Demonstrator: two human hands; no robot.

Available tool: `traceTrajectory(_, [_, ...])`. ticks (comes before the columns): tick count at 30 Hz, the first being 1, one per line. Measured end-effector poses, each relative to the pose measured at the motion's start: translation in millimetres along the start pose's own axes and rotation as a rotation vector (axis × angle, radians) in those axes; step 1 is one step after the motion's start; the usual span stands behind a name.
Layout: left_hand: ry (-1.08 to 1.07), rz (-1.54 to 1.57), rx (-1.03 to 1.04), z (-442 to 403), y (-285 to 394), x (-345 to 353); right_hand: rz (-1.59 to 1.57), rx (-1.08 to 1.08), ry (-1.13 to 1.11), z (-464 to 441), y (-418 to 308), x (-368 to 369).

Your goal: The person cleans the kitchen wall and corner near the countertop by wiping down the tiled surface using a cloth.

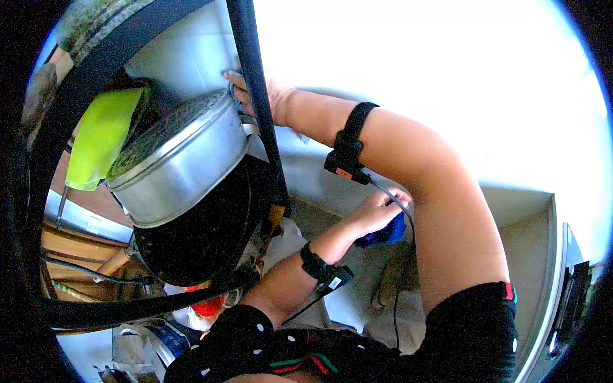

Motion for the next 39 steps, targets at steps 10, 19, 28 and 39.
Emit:
traceTrajectory(10, [-0.053,-0.250,-0.087,4,13,-3,0.007,-0.099,-0.010,73,-23,13])
traceTrajectory(19, [-0.048,-0.117,-0.001,3,1,2,0.037,0.055,-0.049,-3,4,-6])
traceTrajectory(28, [-0.055,-0.231,-0.058,0,-13,0,-0.020,-0.017,-0.059,66,-18,4])
traceTrajectory(39, [-0.075,-0.228,-0.033,4,5,1,0.217,0.201,0.211,-32,47,-8])
Point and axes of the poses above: each hand's wrist, its own z-axis away from the middle knuckle, its own x-axis out of the palm, y = z × x, the point moved 6 cm from there along -z, towards the middle knuckle
